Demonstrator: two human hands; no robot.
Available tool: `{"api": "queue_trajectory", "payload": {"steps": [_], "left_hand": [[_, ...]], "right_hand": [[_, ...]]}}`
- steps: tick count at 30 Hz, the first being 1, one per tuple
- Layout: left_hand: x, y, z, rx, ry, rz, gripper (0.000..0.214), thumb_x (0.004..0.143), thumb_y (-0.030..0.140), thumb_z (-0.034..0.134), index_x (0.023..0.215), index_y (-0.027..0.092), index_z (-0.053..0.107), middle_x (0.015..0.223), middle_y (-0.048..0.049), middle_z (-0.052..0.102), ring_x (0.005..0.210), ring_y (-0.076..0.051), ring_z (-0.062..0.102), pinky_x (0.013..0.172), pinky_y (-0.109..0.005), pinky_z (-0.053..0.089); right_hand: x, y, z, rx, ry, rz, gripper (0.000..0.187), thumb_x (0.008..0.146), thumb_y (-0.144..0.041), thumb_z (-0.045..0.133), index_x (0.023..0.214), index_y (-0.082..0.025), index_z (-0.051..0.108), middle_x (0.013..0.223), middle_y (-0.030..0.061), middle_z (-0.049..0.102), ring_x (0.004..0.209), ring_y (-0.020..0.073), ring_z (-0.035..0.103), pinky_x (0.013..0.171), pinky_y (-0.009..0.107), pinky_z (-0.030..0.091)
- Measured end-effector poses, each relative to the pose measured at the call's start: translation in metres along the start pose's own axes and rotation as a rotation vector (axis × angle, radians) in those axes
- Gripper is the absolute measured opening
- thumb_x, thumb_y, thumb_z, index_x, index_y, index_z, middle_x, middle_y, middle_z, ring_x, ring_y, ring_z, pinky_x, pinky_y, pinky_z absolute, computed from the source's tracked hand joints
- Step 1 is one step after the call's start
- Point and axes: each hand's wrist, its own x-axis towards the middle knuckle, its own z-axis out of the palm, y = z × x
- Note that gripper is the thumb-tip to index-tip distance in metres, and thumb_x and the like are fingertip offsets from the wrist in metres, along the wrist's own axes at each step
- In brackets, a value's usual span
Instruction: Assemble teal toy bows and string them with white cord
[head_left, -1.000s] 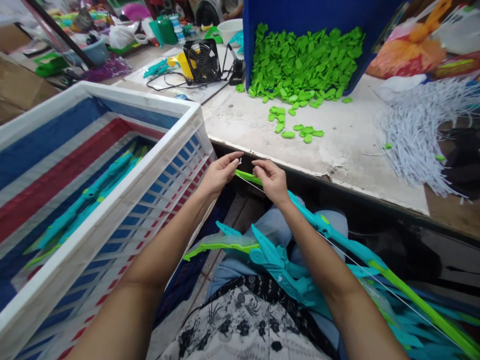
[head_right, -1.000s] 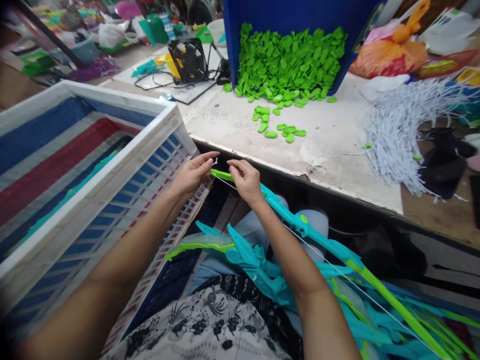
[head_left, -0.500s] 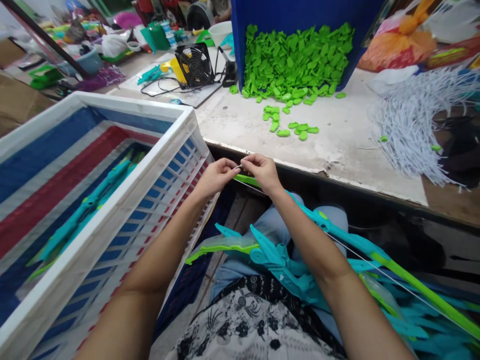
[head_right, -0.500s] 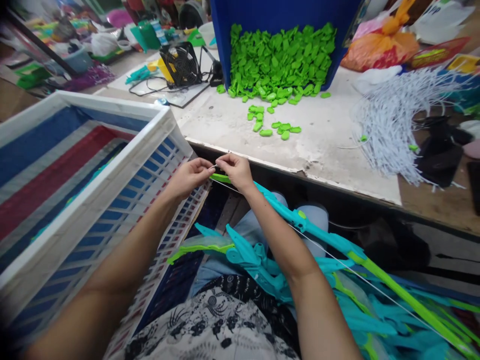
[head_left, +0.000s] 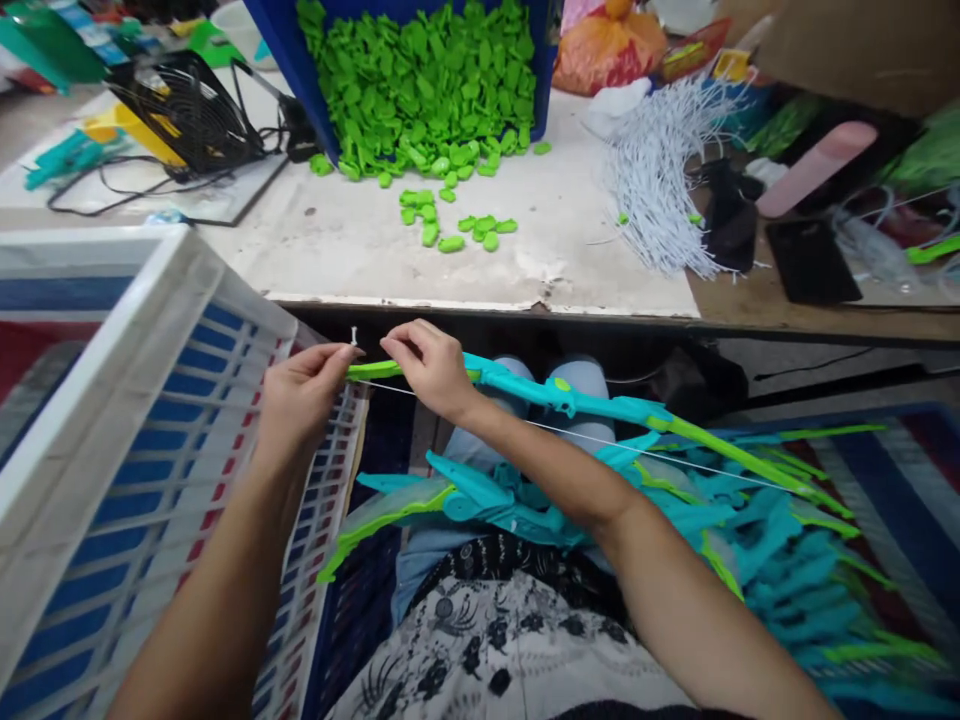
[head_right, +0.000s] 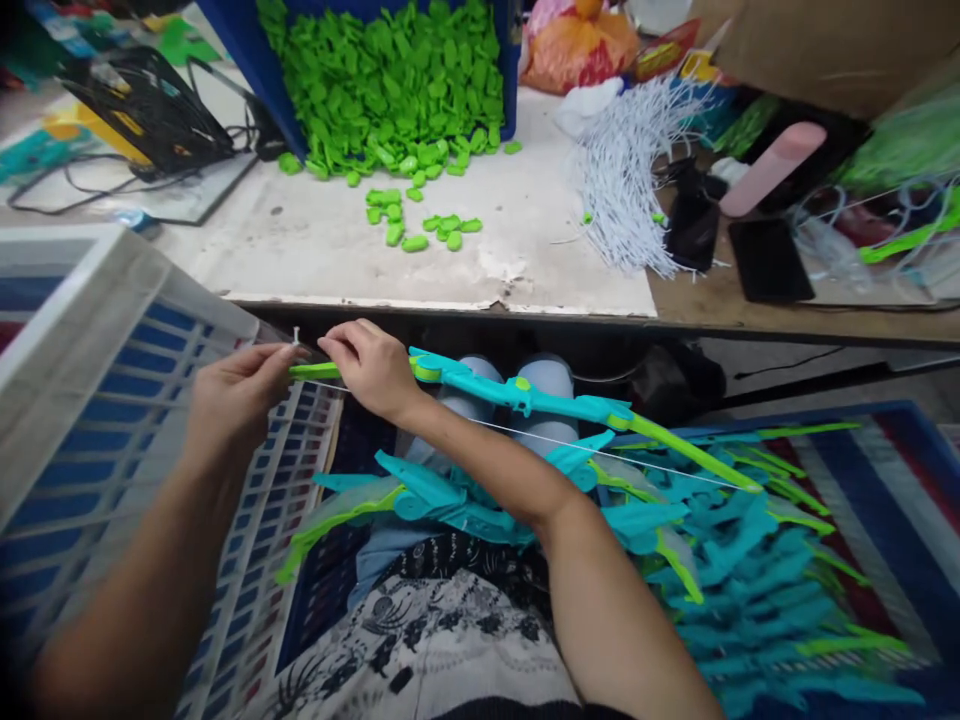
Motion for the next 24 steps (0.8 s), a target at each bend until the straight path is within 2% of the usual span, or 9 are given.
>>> {"api": "queue_trajectory", "payload": {"steps": [2,5,7,9,12,16,20,22,24], "left_hand": [[0.006,0.001,0.005,-0.162,0.005,-0.009,0.017,0.075,0.04,0.069,0.079,0.023,0.07,0.048,0.0059,0.044,0.044,-0.008,0.033,0.044,-0.025,0.03],[0.019,0.008,0.014,-0.304,0.009,0.015,0.017,0.071,0.035,0.072,0.078,0.02,0.07,0.06,0.0025,0.058,0.048,-0.006,0.041,0.041,-0.021,0.03],[0.026,0.013,0.022,-0.356,0.012,0.022,0.022,0.068,0.034,0.073,0.082,0.019,0.071,0.075,-0.0019,0.066,0.054,-0.008,0.05,0.042,-0.019,0.036],[0.032,0.017,0.032,-0.378,-0.002,0.029,0.027,0.066,0.035,0.072,0.089,0.019,0.07,0.089,-0.0048,0.069,0.063,-0.011,0.058,0.044,-0.019,0.042],[0.037,0.024,0.049,-0.364,-0.007,0.055,0.032,0.067,0.032,0.069,0.097,0.021,0.068,0.105,-0.005,0.067,0.076,-0.014,0.063,0.05,-0.019,0.05],[0.029,0.03,0.062,-0.311,0.103,0.134,0.031,0.071,0.031,0.066,0.1,0.019,0.065,0.102,-0.0043,0.066,0.08,-0.014,0.064,0.054,-0.019,0.052],[-0.004,0.039,0.057,-0.058,0.067,0.224,0.021,0.081,0.034,0.056,0.086,0.015,0.066,0.078,-0.0033,0.067,0.068,-0.013,0.062,0.056,-0.021,0.05],[-0.022,0.048,0.054,0.132,0.008,0.39,0.02,0.084,0.032,0.054,0.088,0.016,0.066,0.082,-0.004,0.067,0.074,-0.015,0.062,0.067,-0.026,0.052],[-0.034,0.062,0.055,0.326,-0.032,0.65,0.023,0.084,0.027,0.054,0.102,0.017,0.064,0.104,-0.0079,0.065,0.097,-0.02,0.06,0.086,-0.034,0.05]], "right_hand": [[-0.026,-0.014,-0.031,-0.117,-0.118,-0.197,0.026,0.094,-0.032,0.04,0.089,-0.02,0.063,0.083,0.0026,0.064,0.076,0.013,0.058,0.072,0.025,0.045],[-0.071,-0.01,-0.088,-0.49,-0.318,-0.342,0.024,0.091,-0.036,0.049,0.093,-0.018,0.064,0.082,0.0067,0.065,0.078,0.0184,0.059,0.072,0.03,0.046],[-0.095,0.013,-0.124,-0.788,-0.311,-0.24,0.031,0.086,-0.039,0.056,0.105,-0.014,0.062,0.1,0.0142,0.065,0.094,0.0262,0.058,0.08,0.038,0.045],[-0.109,0.042,-0.156,-0.949,-0.287,-0.078,0.041,0.083,-0.035,0.06,0.118,-0.013,0.056,0.114,0.0177,0.061,0.105,0.0317,0.054,0.088,0.046,0.042],[-0.111,0.079,-0.191,-0.859,-0.339,0.085,0.044,0.084,-0.027,0.058,0.126,-0.019,0.05,0.119,0.0123,0.06,0.108,0.0286,0.056,0.091,0.045,0.044],[-0.091,0.09,-0.215,-0.684,-0.459,0.146,0.045,0.084,-0.026,0.056,0.128,-0.023,0.049,0.122,0.0079,0.06,0.108,0.0249,0.058,0.092,0.039,0.047],[-0.066,0.064,-0.229,-0.694,-0.432,0.083,0.045,0.084,-0.028,0.054,0.128,-0.023,0.049,0.123,0.0085,0.059,0.11,0.0254,0.058,0.094,0.039,0.046],[-0.053,0.045,-0.234,-0.679,-0.394,0.029,0.048,0.085,-0.029,0.053,0.132,-0.024,0.045,0.126,0.0083,0.057,0.111,0.0247,0.057,0.094,0.038,0.045],[-0.039,0.026,-0.234,-0.657,-0.365,0.01,0.056,0.085,-0.031,0.053,0.138,-0.024,0.038,0.126,0.0081,0.057,0.107,0.0236,0.059,0.091,0.037,0.047]]}}
